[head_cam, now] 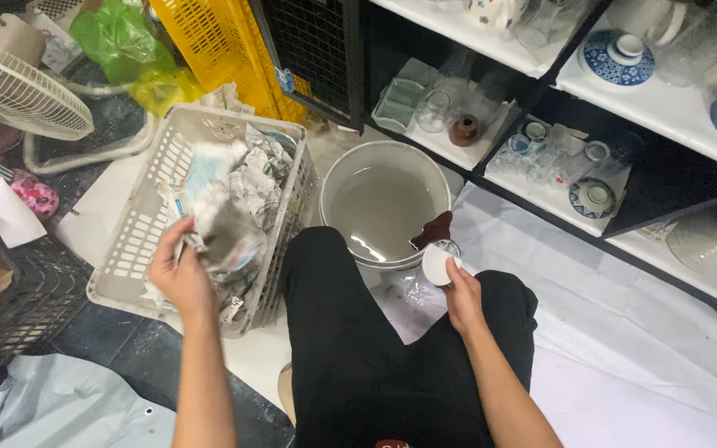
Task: The person unwraps small ceramic bowls from newspaper, washes them in a bucket of water, and places them on a shelf. The person repeats this process for multiple bowls.
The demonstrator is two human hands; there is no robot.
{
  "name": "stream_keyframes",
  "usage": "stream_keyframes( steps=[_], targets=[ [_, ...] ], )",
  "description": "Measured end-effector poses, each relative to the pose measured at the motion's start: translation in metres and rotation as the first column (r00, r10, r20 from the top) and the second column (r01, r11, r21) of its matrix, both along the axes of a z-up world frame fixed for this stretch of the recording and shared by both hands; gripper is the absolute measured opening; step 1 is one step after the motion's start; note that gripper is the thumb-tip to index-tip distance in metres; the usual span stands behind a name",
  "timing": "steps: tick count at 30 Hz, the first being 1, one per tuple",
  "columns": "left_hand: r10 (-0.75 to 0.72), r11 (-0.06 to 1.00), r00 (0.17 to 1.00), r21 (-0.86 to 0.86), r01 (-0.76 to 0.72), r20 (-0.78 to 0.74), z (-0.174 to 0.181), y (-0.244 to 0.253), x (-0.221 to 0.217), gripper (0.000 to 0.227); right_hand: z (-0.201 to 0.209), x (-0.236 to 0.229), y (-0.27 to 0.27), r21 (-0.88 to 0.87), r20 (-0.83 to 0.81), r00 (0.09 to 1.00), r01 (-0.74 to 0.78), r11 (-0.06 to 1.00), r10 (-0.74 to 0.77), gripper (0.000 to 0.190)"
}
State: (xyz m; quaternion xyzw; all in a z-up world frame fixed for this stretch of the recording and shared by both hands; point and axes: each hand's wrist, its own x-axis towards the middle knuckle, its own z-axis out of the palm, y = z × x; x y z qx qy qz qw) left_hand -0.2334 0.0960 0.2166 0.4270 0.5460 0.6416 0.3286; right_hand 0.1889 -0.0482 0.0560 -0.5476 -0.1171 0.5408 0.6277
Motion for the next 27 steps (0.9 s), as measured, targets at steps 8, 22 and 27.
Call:
stream_keyframes(
  steps=[8, 22, 27],
  targets=[
    [-0.78, 0.609, 0.328, -0.767, 0.201, -0.533, -0.068, -0.021, -0.059, 0.047, 0.01, -0.02, 0.016, 0.002, 0.144, 0.99, -0.008, 1.0, 0.008, 0.039],
    [-0.574, 0.751, 0.368, -0.65, -0.12, -0.731, 0.025, -0.018, -0.015, 0.039, 0.042, -0.018, 0.069, 0.097, 0.855, 0.519, -0.121, 0.988, -0.02, 0.032],
    [-0.258, 0.958, 0.697, -0.271, 0.095, -0.668, 0.058, -0.023, 0.034, 0.023, 0.024, -0.02, 0.096, -0.13, 0.981, 0.114, -0.231, 0.964, 0.159, 0.026]
  ],
)
